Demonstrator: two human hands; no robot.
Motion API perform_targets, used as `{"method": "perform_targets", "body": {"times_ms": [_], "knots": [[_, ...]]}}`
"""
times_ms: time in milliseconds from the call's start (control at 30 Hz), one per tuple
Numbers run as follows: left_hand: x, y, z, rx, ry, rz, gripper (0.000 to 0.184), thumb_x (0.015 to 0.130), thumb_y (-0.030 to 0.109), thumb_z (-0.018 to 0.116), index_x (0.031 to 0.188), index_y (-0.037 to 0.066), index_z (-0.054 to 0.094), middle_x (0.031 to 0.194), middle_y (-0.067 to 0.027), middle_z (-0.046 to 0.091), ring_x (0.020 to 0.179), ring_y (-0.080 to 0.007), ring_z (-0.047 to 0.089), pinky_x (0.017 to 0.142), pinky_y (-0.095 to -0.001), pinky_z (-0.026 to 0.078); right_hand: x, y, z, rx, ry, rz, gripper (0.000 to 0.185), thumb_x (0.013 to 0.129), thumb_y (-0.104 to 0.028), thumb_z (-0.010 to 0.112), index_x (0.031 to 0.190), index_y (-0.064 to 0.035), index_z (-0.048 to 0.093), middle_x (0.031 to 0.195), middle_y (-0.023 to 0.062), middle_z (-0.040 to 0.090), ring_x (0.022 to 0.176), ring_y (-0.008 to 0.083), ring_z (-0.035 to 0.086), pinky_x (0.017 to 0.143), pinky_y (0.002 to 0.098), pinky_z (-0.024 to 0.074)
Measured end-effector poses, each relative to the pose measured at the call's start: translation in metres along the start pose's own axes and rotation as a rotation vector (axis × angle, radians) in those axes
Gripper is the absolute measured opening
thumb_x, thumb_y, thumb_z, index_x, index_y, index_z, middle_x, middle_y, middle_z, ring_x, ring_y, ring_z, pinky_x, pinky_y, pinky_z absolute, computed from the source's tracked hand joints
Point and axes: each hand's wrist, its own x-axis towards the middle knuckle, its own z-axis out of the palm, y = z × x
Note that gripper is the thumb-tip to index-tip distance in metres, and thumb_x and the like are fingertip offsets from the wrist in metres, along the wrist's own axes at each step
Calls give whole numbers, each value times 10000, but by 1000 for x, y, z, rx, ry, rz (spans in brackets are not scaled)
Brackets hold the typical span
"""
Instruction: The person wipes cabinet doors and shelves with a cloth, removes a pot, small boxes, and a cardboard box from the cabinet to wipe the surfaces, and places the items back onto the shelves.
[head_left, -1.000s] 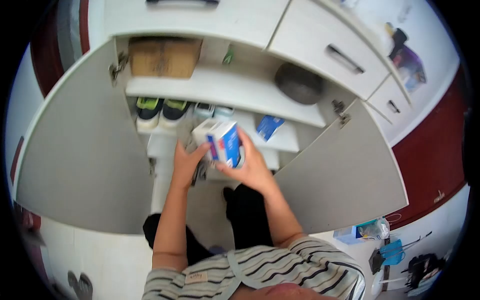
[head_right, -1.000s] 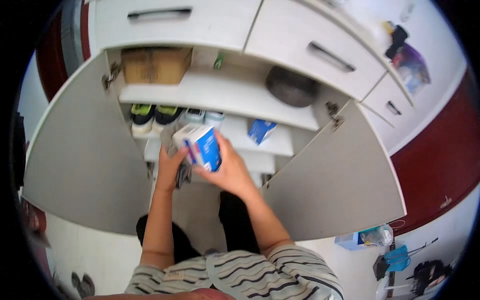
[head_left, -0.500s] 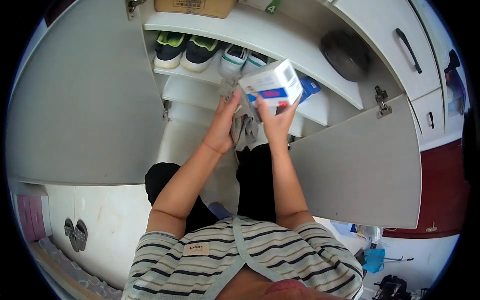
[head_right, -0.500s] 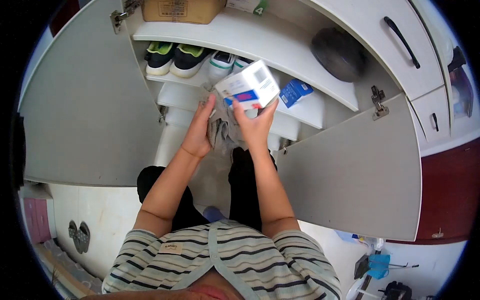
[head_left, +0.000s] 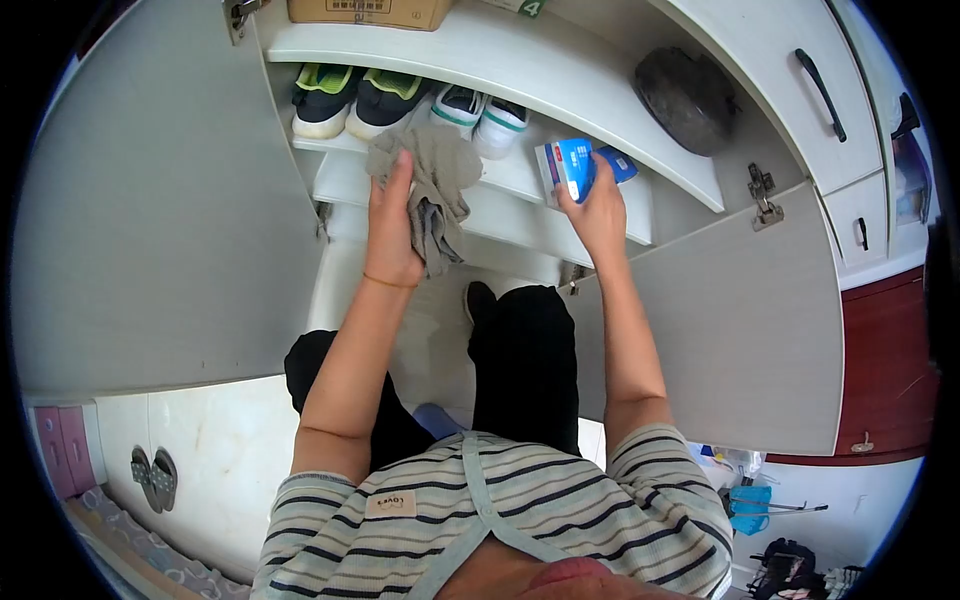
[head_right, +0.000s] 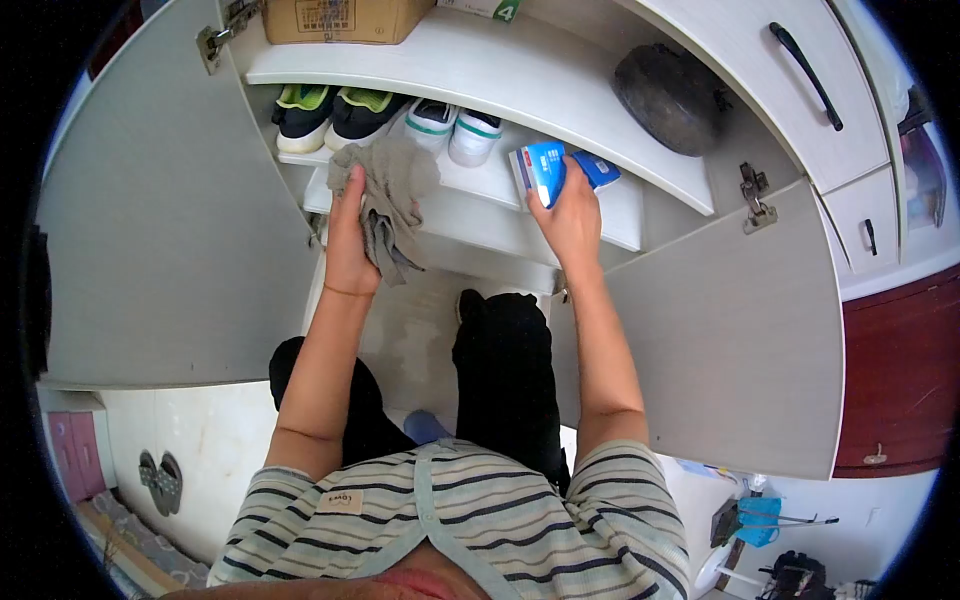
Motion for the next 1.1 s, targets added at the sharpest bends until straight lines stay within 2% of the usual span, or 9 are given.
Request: {"method": "perform_targets", "body": {"times_ms": [167,300,433,500,600,767,900,967,1100], "knots": [[0,4,2,1,-13,-27,367,938,304,484,1216,66,458,1107,-79,578,943,-194,595,753,-361,524,10,23,14,-413,-130,-90,517,723,-254,689,1147,-15,516,1175,177,529,1088,313,496,946,421,357],[3,12,4,-59,-19,-36,396,933,342,485,1220,70,472,1123,-75,580,957,-197,594,768,-369,521,-2,17,12,-453,75,-269,550,716,-245,701,1175,-11,511,1229,155,495,1125,324,461,962,431,343],[3,17,5,-111,-37,-110,429,924,385,487,1215,70,489,1139,-74,577,974,-195,591,791,-371,515,-23,-41,-15,138,-35,-237,564,761,-264,684,1232,-29,480,1250,153,481,1189,317,421,990,437,333],[-7,26,16,-200,-127,-279,435,912,396,504,1185,58,501,1065,-80,594,890,-169,608,719,-314,530,-26,-66,-19,393,-115,-195,565,786,-268,672,1257,-37,465,1254,146,481,1211,305,411,999,428,328],[-17,25,31,-301,-89,-397,451,907,399,511,1189,47,513,1066,-70,605,893,-161,614,734,-289,522,-13,-92,-18,1083,-102,-49,553,845,-256,628,1311,-46,417,1256,118,488,1218,241,428,1009,335,319],[-13,21,17,-68,-147,-233,450,905,377,523,1181,22,517,1050,-72,609,924,-160,607,767,-284,508,24,-110,-41,695,-284,-301,415,900,-252,551,1255,-48,488,1221,121,521,1152,204,480,972,311,359],[-1,29,-6,-142,-128,-199,459,900,358,532,1235,47,493,1160,-91,578,1032,-205,576,890,-318,464,110,-94,-28,720,-81,-189,358,877,-262,587,1132,-11,573,1120,136,599,996,187,578,866,308,442],[3,32,-8,-159,-85,-170,463,899,363,532,1236,48,491,1159,-92,578,1028,-208,578,883,-326,470,168,-77,-12,599,-4,-148,460,842,-302,629,1165,14,542,1126,161,598,972,206,594,855,312,450],[8,36,-10,-204,45,-177,470,904,381,515,1243,57,483,1161,-97,576,1028,-223,579,852,-359,491,270,-50,35,508,90,-37,550,795,-318,683,1212,-10,500,1073,99,621,997,166,571,868,268,427]]}}
